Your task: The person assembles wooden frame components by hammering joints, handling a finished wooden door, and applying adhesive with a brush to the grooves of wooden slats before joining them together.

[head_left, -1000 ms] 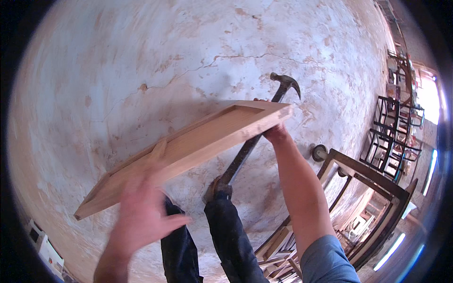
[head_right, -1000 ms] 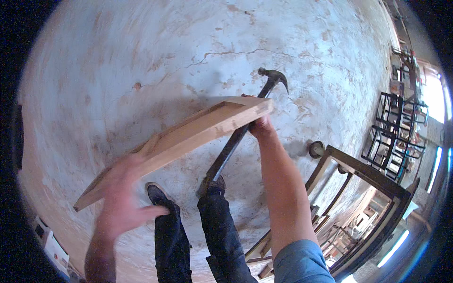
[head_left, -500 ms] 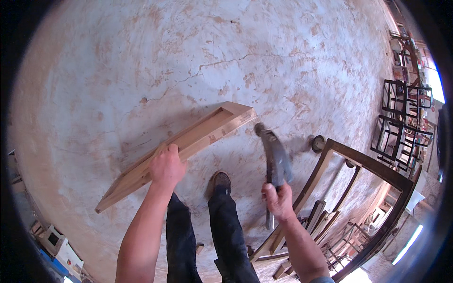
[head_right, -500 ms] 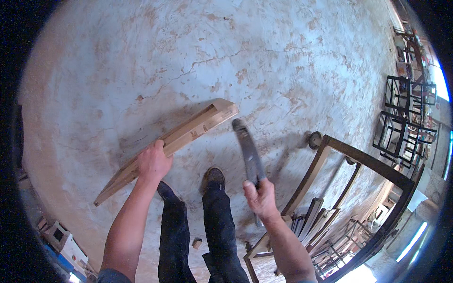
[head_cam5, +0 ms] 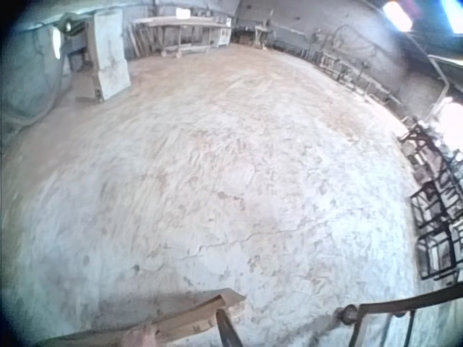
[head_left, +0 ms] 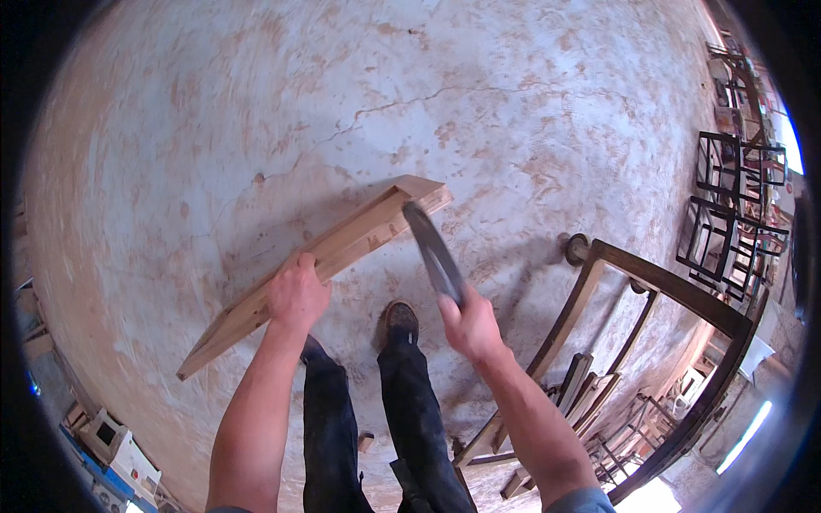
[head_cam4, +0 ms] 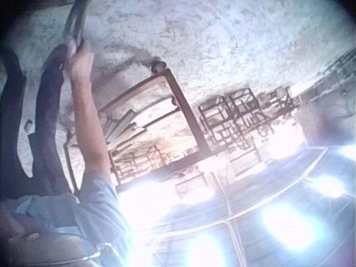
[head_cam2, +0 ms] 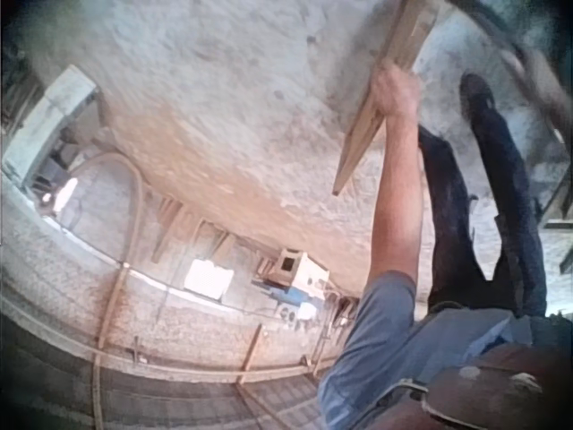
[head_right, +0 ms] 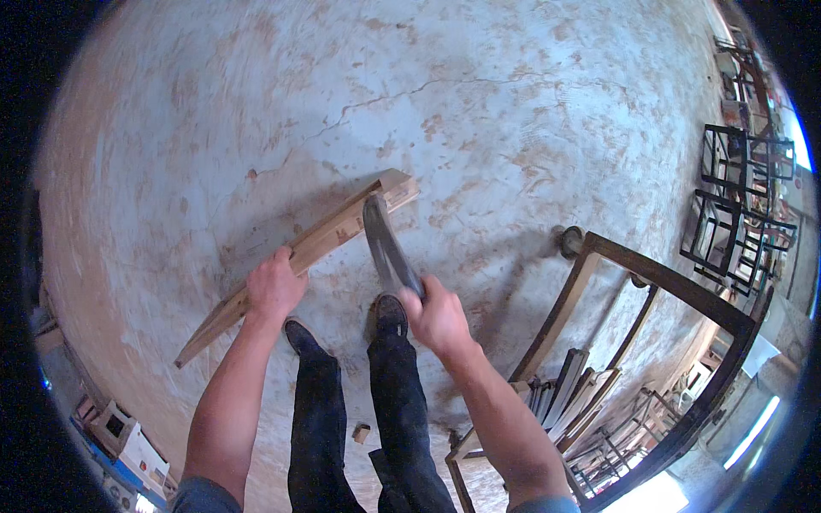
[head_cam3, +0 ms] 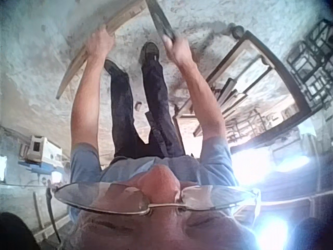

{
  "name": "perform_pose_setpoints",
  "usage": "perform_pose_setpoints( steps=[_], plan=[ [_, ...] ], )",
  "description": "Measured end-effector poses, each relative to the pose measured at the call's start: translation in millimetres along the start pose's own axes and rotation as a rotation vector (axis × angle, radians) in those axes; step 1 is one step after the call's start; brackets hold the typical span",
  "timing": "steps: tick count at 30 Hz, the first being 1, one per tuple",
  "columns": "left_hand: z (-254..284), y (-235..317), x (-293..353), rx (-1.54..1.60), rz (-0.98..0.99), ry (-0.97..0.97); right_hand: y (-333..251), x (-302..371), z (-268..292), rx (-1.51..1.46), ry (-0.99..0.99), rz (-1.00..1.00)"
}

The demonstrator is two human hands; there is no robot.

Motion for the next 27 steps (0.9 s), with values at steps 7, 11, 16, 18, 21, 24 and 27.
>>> perform_pose_setpoints(
  steps=[7, 11, 16, 18, 21, 24, 27],
  plan=[
    [-11, -14, 5, 0.035, -0.028, 0.042, -4, 0, 7, -0.002, -0.028, -0.05],
    [-17, -20, -2, 0.061, 0.066, -0.155, -9, -10, 1, 0.046, 0.005, -0.193],
    [12, -89, 49, 0.164, 0.06, 0.282, -24, 41, -16, -0.024, -0.081, 0.029],
    [2, -152, 84, 0.082, 0.253, 0.278, -30, 60, -42, -0.036, -0.207, 0.119],
    [-12, -213, 104, 0.077, 0.315, 0.207, -52, 70, -89, 0.071, -0.313, 0.224],
    [-30, -224, 106, 0.055, 0.34, 0.24, -94, 68, -117, 0.199, -0.411, 0.276],
    [-38, -223, 103, -0.007, 0.375, 0.266, -119, 77, -121, 0.069, -0.448, 0.492]
  ],
)
Point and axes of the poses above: each hand's wrist, its own x-axis away from the middle knuckle, its own z-axis out of the back of the hand, y = z × x, the point moved 4 cm from there along -x, towards the middle knuckle, and after that the axes turned 3 degrees about z, right-handed, at the moved point
